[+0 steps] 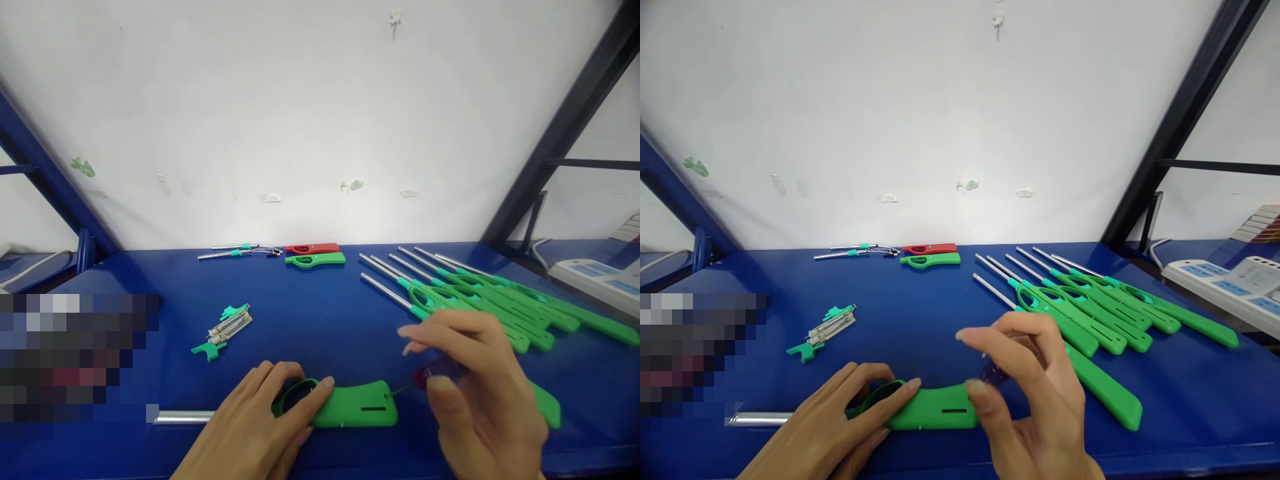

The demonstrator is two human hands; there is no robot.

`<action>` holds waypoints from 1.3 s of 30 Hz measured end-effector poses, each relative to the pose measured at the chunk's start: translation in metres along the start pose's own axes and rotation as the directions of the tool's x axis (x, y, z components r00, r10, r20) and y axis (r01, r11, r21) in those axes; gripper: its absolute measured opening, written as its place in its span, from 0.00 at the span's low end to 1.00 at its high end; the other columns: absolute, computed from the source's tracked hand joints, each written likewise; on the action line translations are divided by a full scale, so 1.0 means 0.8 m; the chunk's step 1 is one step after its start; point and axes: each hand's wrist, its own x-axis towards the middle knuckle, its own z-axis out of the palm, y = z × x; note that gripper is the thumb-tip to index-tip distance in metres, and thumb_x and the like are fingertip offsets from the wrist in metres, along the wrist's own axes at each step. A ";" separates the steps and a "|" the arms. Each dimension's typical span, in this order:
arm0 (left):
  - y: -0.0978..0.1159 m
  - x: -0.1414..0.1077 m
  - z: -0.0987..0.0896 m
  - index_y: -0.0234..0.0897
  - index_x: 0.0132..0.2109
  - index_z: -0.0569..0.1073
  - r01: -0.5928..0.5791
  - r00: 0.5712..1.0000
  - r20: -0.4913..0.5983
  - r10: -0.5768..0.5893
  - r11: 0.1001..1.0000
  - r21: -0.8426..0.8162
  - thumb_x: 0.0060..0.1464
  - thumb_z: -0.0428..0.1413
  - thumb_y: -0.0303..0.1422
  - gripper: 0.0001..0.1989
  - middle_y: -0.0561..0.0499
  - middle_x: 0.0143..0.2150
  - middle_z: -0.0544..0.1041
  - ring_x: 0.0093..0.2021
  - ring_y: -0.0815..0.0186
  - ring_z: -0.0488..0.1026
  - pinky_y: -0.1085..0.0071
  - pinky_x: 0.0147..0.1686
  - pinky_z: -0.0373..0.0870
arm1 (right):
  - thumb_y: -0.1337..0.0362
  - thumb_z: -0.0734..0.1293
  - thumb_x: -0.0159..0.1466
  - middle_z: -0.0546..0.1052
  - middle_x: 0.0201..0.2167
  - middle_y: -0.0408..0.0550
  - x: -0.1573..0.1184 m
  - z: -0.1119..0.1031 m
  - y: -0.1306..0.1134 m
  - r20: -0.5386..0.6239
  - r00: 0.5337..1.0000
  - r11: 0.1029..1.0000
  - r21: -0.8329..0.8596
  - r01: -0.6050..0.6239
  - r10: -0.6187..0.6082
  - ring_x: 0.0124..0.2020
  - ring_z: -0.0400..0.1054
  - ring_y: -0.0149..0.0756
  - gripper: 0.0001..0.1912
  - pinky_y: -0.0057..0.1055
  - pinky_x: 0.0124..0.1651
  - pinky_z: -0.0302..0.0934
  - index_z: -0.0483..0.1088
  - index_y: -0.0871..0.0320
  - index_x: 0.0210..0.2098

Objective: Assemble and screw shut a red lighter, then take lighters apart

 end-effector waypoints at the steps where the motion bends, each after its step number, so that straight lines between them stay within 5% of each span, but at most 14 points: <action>1: 0.000 -0.001 0.000 0.57 0.77 0.62 0.001 1.000 0.000 -0.001 1.000 0.002 0.71 0.52 0.26 0.33 0.45 0.61 0.76 0.56 0.53 0.79 0.54 0.57 0.82 | 0.62 0.66 0.75 0.71 0.44 0.49 0.000 0.000 -0.001 -0.027 0.999 0.999 -0.016 -0.043 0.042 0.40 0.70 0.35 0.14 0.35 0.37 0.68 0.77 0.48 0.58; 5: 0.000 -0.001 -0.001 0.57 0.77 0.62 0.002 1.000 0.005 -0.002 1.000 0.003 0.71 0.52 0.27 0.33 0.46 0.62 0.76 0.56 0.53 0.79 0.55 0.58 0.81 | 0.67 0.70 0.72 0.71 0.36 0.44 0.000 0.001 -0.002 -0.079 0.985 0.988 0.032 -0.150 0.152 0.38 0.67 0.34 0.19 0.35 0.38 0.65 0.76 0.47 0.61; 11: 0.005 0.006 -0.007 0.54 0.76 0.64 0.016 1.000 -0.020 -0.017 0.999 -0.049 0.72 0.50 0.26 0.31 0.45 0.60 0.76 0.52 0.56 0.78 0.58 0.55 0.82 | 0.74 0.70 0.70 0.77 0.40 0.43 -0.006 0.006 -0.001 -0.092 0.991 0.976 0.202 -0.082 0.102 0.40 0.71 0.33 0.23 0.33 0.37 0.70 0.74 0.49 0.61; 18: 0.005 0.009 -0.010 0.53 0.74 0.67 0.020 0.999 -0.033 -0.023 0.997 -0.077 0.71 0.51 0.26 0.29 0.45 0.59 0.77 0.51 0.57 0.79 0.62 0.53 0.83 | 0.76 0.62 0.74 0.80 0.47 0.44 -0.007 0.006 -0.002 -0.034 0.996 0.984 0.160 -0.081 0.087 0.45 0.75 0.30 0.22 0.29 0.41 0.72 0.73 0.50 0.61; 21: 0.006 0.009 -0.010 0.53 0.74 0.68 0.025 0.999 -0.028 -0.028 0.995 -0.096 0.71 0.51 0.26 0.29 0.46 0.58 0.77 0.51 0.58 0.79 0.62 0.52 0.83 | 0.73 0.66 0.72 0.76 0.51 0.46 -0.005 0.005 0.001 0.011 0.997 0.990 0.119 -0.081 0.080 0.48 0.72 0.31 0.21 0.31 0.47 0.71 0.73 0.49 0.62; 27: 0.006 0.005 -0.010 0.54 0.74 0.67 0.023 0.999 -0.030 -0.026 0.995 -0.093 0.72 0.51 0.27 0.29 0.46 0.59 0.76 0.51 0.58 0.79 0.60 0.54 0.83 | 0.78 0.67 0.69 0.76 0.44 0.44 -0.005 0.008 0.004 0.037 0.999 0.986 0.166 -0.026 0.020 0.44 0.73 0.31 0.29 0.31 0.45 0.72 0.71 0.48 0.65; 33: 0.002 0.008 -0.008 0.54 0.74 0.66 0.003 1.000 -0.017 -0.004 0.997 -0.075 0.72 0.50 0.27 0.29 0.45 0.59 0.76 0.52 0.58 0.78 0.63 0.53 0.83 | 0.76 0.63 0.72 0.80 0.54 0.47 -0.011 0.007 0.003 0.081 0.996 0.982 0.181 -0.060 0.046 0.53 0.76 0.34 0.30 0.31 0.51 0.76 0.65 0.50 0.71; 39: 0.001 0.009 -0.007 0.55 0.76 0.64 -0.001 1.000 -0.021 -0.001 0.998 -0.067 0.73 0.49 0.27 0.29 0.45 0.59 0.76 0.51 0.58 0.78 0.62 0.52 0.83 | 0.79 0.68 0.68 0.76 0.48 0.45 -0.010 0.006 0.005 0.021 0.999 0.981 0.191 -0.037 0.034 0.45 0.73 0.31 0.29 0.31 0.46 0.74 0.71 0.48 0.64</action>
